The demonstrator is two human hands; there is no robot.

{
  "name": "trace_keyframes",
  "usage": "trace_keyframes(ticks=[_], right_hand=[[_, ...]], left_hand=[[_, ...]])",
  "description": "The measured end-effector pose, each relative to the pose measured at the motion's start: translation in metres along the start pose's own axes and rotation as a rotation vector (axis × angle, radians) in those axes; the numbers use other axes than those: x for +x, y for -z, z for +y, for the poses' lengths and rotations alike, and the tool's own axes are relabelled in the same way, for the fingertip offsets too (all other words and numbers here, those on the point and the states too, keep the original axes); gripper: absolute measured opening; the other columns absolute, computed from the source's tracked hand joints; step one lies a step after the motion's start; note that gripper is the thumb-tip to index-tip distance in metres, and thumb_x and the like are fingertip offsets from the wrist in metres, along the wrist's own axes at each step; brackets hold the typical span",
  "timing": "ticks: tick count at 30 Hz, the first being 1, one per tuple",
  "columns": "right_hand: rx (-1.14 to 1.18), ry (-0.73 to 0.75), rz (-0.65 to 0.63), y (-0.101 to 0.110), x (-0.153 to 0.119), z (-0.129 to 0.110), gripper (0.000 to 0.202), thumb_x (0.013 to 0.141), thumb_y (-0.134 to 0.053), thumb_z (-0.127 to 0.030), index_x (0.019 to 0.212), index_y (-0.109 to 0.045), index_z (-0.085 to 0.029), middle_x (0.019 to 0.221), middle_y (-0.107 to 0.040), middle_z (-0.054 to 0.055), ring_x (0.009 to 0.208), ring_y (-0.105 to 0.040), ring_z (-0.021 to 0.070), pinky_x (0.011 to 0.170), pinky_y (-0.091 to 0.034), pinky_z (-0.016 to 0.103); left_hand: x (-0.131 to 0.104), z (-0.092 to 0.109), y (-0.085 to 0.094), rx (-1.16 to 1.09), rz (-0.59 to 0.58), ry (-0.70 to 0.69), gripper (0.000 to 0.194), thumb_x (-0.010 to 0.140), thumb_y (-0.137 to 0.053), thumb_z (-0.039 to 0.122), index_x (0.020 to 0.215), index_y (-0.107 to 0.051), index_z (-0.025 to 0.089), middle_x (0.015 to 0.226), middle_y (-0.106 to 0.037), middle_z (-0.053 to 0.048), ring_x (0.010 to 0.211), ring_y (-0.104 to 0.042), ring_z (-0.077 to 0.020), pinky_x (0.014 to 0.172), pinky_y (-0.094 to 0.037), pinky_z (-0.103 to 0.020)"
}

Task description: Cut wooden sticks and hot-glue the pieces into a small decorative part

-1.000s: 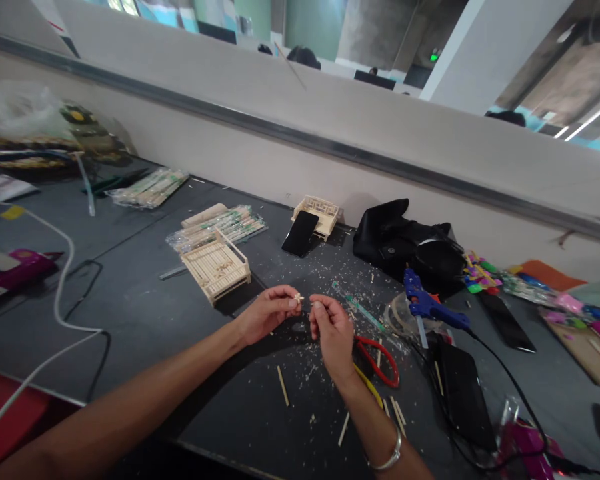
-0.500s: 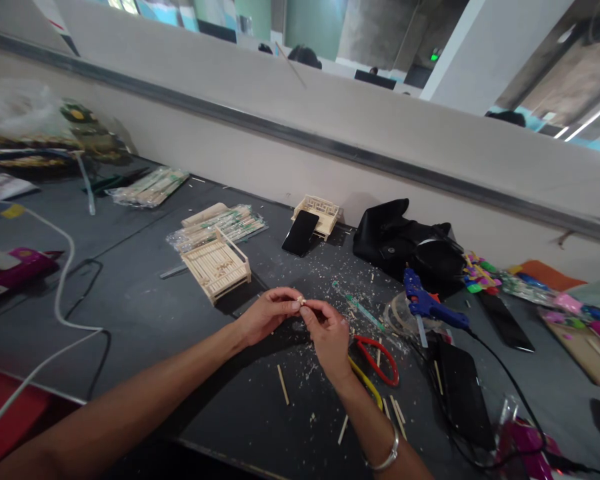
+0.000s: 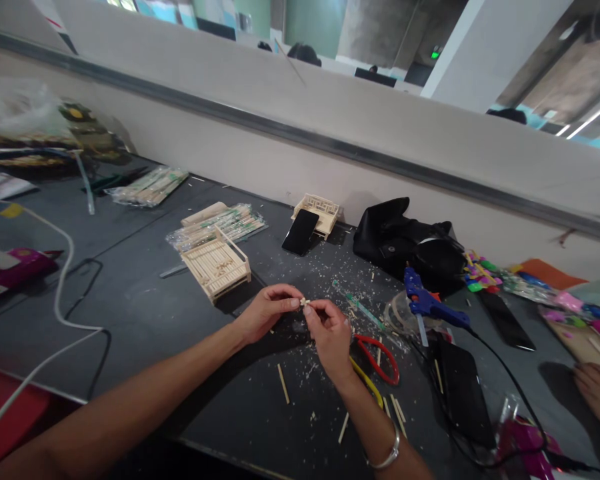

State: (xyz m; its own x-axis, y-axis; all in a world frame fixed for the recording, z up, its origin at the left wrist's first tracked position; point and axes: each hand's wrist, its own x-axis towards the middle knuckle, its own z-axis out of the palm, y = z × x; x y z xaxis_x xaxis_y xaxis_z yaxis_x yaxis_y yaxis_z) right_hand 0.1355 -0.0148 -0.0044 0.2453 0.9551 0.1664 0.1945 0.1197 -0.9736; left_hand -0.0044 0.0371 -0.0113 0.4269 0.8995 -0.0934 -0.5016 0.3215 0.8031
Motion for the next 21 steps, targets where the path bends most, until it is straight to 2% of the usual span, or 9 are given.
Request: trace_keyframes(ticks=[9,17,21], right_hand=[[0.129,-0.062,0.019,-0.0003,0.0005,0.0007,0.023,0.073,-0.071,-0.043,0.072,-0.065,-0.021,0.05,-0.053,-0.006,0.043,-0.046,0.0095,0.041,-0.039,0.022],[0.099,-0.119,0.014,0.0,0.0015,-0.0006,0.025,0.069,-0.072,-0.044,0.07,-0.064,-0.021,0.05,-0.052,-0.006,0.043,-0.045,0.0097,0.042,-0.038,0.022],[0.069,-0.146,-0.004,-0.0004,0.0018,-0.0013,0.026,0.067,-0.072,-0.045,0.066,-0.063,-0.021,0.048,-0.052,-0.006,0.042,-0.043,0.0095,0.042,-0.037,0.022]], left_hand=[[0.0031,0.0031,0.0015,-0.002,0.099,-0.054,0.039,0.043,-0.095,0.034,0.062,-0.067,0.015,0.058,-0.061,0.004,0.057,-0.051,-0.0077,0.059,-0.039,-0.022],[0.0019,0.0032,0.004,0.168,0.067,-0.112,0.041,0.059,-0.085,0.052,0.063,-0.067,0.016,0.058,-0.065,0.0,0.048,-0.049,-0.0091,0.053,-0.039,-0.024],[-0.0026,0.0035,0.001,0.314,0.011,-0.162,0.045,0.069,-0.077,0.059,0.064,-0.067,0.015,0.059,-0.062,0.0,0.054,-0.051,-0.0103,0.056,-0.04,-0.024]])
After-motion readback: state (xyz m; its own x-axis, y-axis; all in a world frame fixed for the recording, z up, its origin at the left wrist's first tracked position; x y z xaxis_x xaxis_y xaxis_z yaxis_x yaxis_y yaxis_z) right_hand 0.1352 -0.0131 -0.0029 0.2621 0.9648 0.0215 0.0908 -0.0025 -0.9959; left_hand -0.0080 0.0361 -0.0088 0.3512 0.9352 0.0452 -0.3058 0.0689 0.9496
